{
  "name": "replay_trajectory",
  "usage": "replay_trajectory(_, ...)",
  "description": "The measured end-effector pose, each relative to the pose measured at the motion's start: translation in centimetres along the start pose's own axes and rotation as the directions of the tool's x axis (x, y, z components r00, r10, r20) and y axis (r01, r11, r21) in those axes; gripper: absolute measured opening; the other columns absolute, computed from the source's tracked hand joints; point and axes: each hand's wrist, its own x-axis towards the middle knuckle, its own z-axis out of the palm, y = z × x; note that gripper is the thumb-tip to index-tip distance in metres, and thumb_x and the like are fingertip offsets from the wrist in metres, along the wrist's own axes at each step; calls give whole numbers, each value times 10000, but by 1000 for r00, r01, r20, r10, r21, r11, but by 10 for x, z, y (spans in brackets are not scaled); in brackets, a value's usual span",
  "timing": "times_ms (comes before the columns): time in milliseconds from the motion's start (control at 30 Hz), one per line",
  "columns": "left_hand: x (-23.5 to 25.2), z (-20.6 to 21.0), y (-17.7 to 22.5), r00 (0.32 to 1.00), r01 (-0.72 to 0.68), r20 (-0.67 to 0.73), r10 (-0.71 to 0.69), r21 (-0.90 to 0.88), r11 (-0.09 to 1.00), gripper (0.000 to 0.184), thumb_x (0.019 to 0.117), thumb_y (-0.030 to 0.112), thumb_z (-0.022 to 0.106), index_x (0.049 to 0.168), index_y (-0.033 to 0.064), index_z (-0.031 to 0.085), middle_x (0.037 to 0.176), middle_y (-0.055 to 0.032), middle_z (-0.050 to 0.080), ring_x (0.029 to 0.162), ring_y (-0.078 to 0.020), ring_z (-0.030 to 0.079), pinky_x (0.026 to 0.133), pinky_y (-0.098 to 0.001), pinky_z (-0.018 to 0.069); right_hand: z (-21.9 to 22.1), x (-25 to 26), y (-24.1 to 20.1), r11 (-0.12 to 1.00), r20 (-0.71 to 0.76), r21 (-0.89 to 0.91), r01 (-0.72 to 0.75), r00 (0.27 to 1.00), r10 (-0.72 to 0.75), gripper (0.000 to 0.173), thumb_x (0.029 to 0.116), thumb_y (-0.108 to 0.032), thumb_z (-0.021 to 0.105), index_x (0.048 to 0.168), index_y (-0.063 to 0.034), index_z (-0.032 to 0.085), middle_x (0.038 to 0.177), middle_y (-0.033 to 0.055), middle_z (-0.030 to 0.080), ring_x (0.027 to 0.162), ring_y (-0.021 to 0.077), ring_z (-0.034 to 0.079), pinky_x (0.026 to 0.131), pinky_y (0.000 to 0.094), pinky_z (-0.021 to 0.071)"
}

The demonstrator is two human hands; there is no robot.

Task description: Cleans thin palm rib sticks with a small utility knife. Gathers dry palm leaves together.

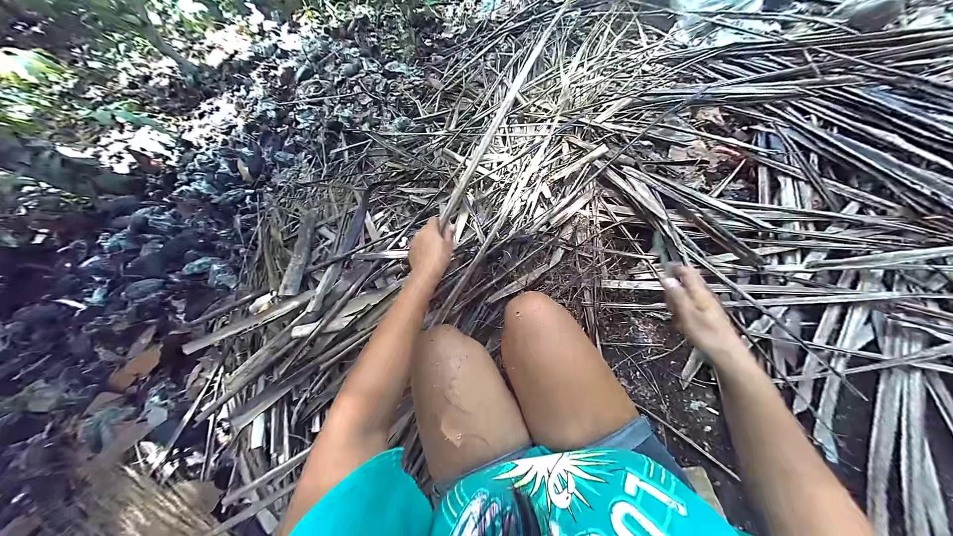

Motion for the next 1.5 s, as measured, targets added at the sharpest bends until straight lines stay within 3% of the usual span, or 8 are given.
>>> replay_trajectory(200,-80,-34,15,984,-6,134,118,-632,775,401,1112,136,283,1389,-6,536,1010,-84,621,778,-101,564,726,-268,481,63,8,-84,835,292,523,170,885,-363,441,1059,-201,368,1441,-11,481,702,-69,531,560,-3,506,550,164,462)
replay_trajectory(333,-120,-36,8,938,-69,187,291,-723,688,306,1088,95,414,1363,20,525,1004,-64,632,728,-85,622,681,-261,559,87,25,-131,734,509,678,42,694,-509,587,1038,-222,416,1591,-115,251,663,-73,524,528,6,505,521,174,464)
replay_trajectory(433,-144,-28,-3,941,-158,95,324,-725,671,229,1073,119,481,1237,11,599,944,-66,673,727,-100,643,689,-272,567,97,34,-146,675,571,737,-36,568,-593,467,1044,-226,397,1504,-149,392,668,-96,481,511,-14,449,473,143,403)
replay_trajectory(733,-181,-3,-19,978,-195,-80,195,-694,693,154,1049,107,541,1059,13,663,853,-26,738,724,-74,700,705,-259,588,95,11,-140,629,554,772,-89,580,-598,489,1033,-284,451,1514,-226,388,662,-88,512,501,-1,483,474,157,444)
replay_trajectory(933,-201,1,-12,925,-381,-244,292,-582,719,238,1072,166,500,1131,22,680,782,19,717,659,-54,678,651,-252,589,112,-4,-128,682,619,730,54,372,-692,200,1044,-323,506,1055,-150,607,631,-129,510,508,-51,452,486,119,386)
replay_trajectory(1067,-211,-13,-12,962,-162,-20,271,-843,513,242,1082,115,442,1115,10,658,721,11,703,591,-41,653,578,-193,565,106,-7,-124,652,601,747,133,287,-746,300,1047,-322,528,1290,-157,589,699,-138,532,557,-82,435,516,93,368)
replay_trajectory(1367,-199,-17,-41,835,347,424,352,-901,262,295,1050,14,351,949,60,624,728,34,653,510,17,535,484,-123,456,127,-3,-111,628,538,626,463,326,-777,397,1039,-333,540,1172,27,639,840,-73,610,695,-109,476,653,103,421)
replay_trajectory(1500,-181,-10,-60,852,301,417,317,-884,357,327,1076,62,330,909,78,612,599,87,553,484,27,489,488,-120,428,141,-3,-121,525,361,187,830,439,-823,292,1000,-267,586,981,-10,723,803,106,690,733,225,662,710,449,522)
